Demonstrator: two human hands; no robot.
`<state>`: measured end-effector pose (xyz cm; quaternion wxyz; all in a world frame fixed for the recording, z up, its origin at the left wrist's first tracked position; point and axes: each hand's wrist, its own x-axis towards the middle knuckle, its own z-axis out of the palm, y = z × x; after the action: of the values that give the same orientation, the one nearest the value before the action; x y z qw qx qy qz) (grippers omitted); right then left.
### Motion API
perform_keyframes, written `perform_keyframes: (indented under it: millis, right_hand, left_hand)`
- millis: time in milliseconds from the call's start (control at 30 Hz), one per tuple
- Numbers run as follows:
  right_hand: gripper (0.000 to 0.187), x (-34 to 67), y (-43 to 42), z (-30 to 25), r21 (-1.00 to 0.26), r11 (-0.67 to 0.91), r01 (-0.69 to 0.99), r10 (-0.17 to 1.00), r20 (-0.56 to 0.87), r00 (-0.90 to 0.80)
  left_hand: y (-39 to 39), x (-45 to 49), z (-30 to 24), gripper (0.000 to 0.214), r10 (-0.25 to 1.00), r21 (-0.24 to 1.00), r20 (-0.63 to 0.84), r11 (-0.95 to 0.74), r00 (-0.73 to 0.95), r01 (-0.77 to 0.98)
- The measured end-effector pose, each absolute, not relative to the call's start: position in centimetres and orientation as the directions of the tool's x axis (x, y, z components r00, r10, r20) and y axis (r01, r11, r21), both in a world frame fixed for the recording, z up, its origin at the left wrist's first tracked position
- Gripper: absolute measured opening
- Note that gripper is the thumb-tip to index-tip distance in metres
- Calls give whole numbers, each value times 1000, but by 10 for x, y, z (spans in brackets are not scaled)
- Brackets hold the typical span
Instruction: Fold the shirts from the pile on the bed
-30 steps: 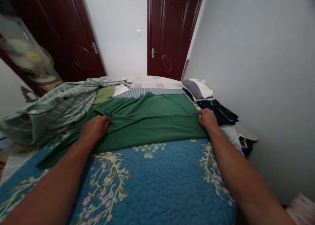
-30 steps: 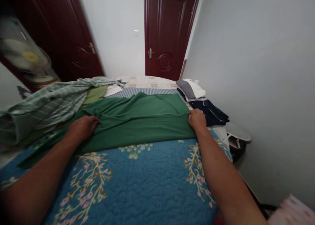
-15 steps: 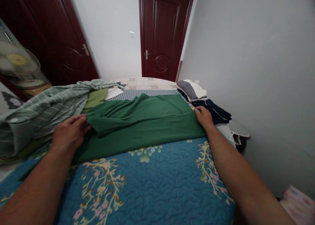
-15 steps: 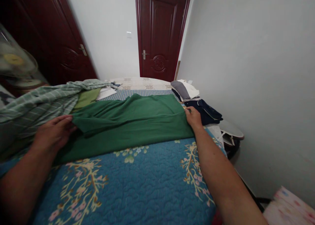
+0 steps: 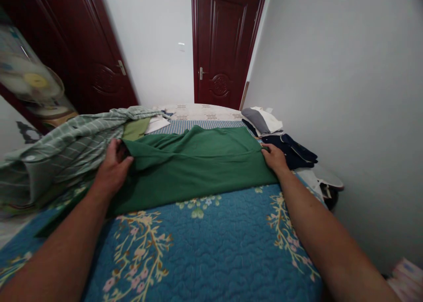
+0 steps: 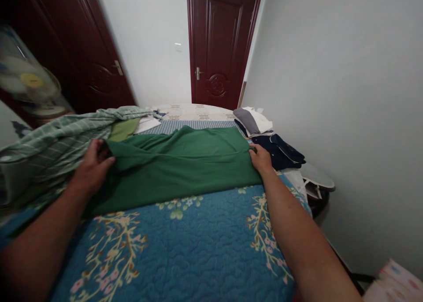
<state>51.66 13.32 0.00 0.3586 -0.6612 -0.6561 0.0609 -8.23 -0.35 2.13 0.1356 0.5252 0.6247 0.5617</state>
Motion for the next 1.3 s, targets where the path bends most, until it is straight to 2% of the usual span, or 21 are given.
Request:
perform_keyframes:
  millis: [67,133,267,400,500,600,667,767,833,933,1000,1067,1167,1300]
  right_hand:
    - [51,516,132,-3,-482,87,872,930,353,102]
    - [56,517,133,-6,-421,65,905,942,325,84]
    - [54,524,140,-14,-321,49,946,941,333,64]
    - [45,527,144,-20,-229,46,972,940,340,36]
    - [41,526,146,-22,-187,54,981,943,332,11]
    - [41,526,147,-24,-183,63,981,948,319,-1]
    - [42,527,148,-26,-189,73,979,950,312,-11]
    - [42,527,149,-29,-188,103,977,947,320,-39]
    - [43,528,149,-30,-182,119,976,943,328,-54]
    - [43,528,148,-32,-178,125,976,942,330,-61]
    - [42,527,148,-31,-179,122,976,941,333,-57]
    - [42,525,148,-30,-179,115,977,940,336,-49]
    - [42,522,145,-26,-178,90,980,937,348,-23]
    - [45,521,138,-22,-184,80,980,920,393,-1]
  left_hand:
    - [-4,-83,13,95,857,670,415,-60,-306,740]
    - [-6,-84,7,89,894,538,370,14,-252,843]
    - [-13,-82,10,81,895,360,359,127,-263,924]
    - [-24,-71,29,65,922,196,262,239,-286,951]
    - [-30,-59,38,66,941,208,181,248,-286,946]
    - [-30,-51,36,41,969,235,122,183,-216,955]
    - [-26,-48,33,33,964,259,145,179,-222,949]
    - [-18,-47,31,48,929,397,179,233,-324,888]
    - [-11,-47,31,56,914,513,142,260,-379,818]
    - [-3,-46,33,43,920,594,98,252,-379,764]
    - [4,-46,37,31,930,613,106,217,-351,760]
    - [15,-44,47,28,935,626,144,166,-323,762]
    - [40,-41,67,39,924,617,238,94,-300,781]
    - [65,-40,82,53,913,541,302,73,-274,838]
